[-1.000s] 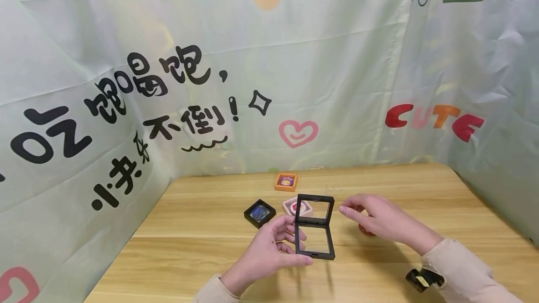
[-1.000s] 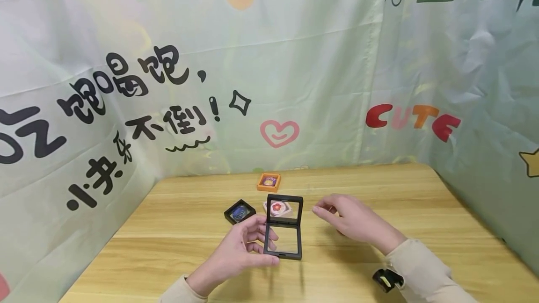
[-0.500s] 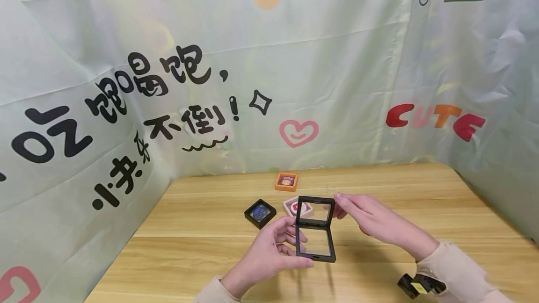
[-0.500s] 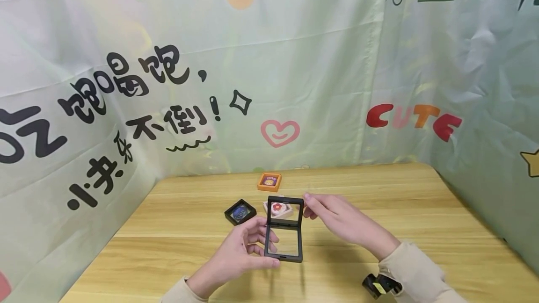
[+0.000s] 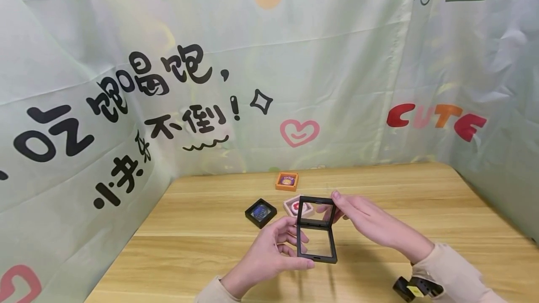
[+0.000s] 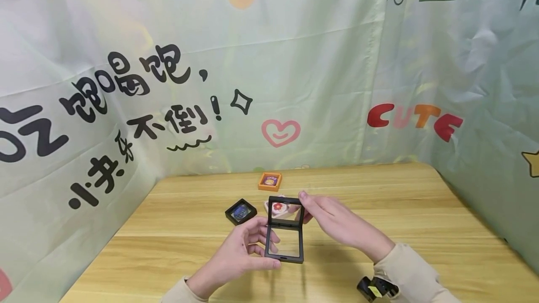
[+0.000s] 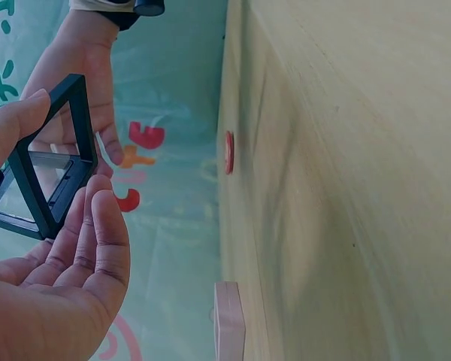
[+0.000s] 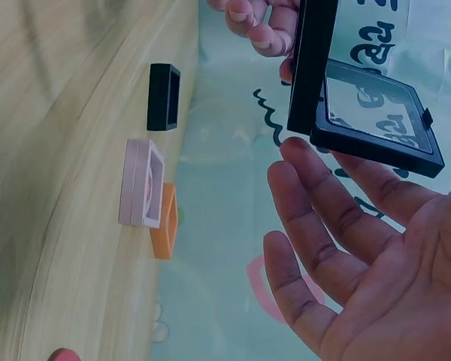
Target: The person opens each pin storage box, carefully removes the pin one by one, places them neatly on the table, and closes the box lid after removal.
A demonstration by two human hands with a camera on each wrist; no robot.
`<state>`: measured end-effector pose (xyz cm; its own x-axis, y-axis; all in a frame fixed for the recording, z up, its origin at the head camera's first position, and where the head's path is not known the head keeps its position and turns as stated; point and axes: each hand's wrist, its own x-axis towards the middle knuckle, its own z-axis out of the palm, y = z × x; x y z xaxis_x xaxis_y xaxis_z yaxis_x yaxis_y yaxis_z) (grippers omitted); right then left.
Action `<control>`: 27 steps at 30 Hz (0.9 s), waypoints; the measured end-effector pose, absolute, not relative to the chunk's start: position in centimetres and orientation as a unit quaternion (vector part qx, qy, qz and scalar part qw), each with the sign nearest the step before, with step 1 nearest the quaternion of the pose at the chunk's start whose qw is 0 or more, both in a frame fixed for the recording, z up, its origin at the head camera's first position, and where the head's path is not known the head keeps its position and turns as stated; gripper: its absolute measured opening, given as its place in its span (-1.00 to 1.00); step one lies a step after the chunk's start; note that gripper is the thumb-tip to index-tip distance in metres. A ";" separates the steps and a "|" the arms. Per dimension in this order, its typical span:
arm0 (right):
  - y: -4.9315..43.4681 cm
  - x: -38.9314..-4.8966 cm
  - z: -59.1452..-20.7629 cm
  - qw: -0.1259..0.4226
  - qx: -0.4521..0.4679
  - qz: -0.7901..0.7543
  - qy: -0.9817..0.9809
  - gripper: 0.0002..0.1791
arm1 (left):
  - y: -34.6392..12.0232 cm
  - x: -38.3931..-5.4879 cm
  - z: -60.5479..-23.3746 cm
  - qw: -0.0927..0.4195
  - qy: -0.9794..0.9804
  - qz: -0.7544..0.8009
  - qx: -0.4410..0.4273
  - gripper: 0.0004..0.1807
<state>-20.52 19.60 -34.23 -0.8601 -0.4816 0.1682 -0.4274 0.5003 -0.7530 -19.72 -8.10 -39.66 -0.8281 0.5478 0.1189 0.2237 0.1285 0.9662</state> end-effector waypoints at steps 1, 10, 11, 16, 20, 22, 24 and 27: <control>19.6 -20.5 -34.2 0.031 -0.267 -0.424 0.865 -0.36 | -8.1 -19.7 -39.7 0.134 0.739 0.606 0.262 -0.27; 19.4 -20.2 -34.0 0.039 -0.272 -0.421 0.865 -0.36 | -8.1 -19.7 -39.4 0.136 0.738 0.607 0.262 -0.31; 19.4 -20.2 -34.0 0.041 -0.272 -0.421 0.864 -0.36 | -8.1 -19.7 -39.4 0.136 0.737 0.608 0.262 -0.32; 19.4 -20.2 -34.2 0.040 -0.284 -0.422 0.860 -0.36 | -8.1 -19.7 -39.3 0.138 0.738 0.607 0.260 -0.33; 19.5 -20.2 -34.2 0.041 -0.294 -0.423 0.856 -0.37 | -8.1 -19.7 -39.4 0.136 0.739 0.606 0.261 -0.33; 19.5 -20.2 -34.2 0.041 -0.298 -0.423 0.854 -0.38 | -8.2 -19.8 -39.4 0.134 0.740 0.604 0.264 -0.34; 19.6 -20.2 -34.2 0.043 -0.302 -0.424 0.853 -0.39 | -8.1 -19.8 -39.5 0.131 0.741 0.603 0.267 -0.34; 19.6 -20.2 -34.2 0.045 -0.304 -0.422 0.853 -0.40 | -8.1 -19.9 -39.5 0.126 0.742 0.600 0.270 -0.35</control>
<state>-20.20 19.58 -34.18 -0.8115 -0.5562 0.1788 -0.4798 0.4598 -0.7473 -19.85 -8.12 -39.53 -0.8218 0.5531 0.1366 0.2497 0.1341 0.9590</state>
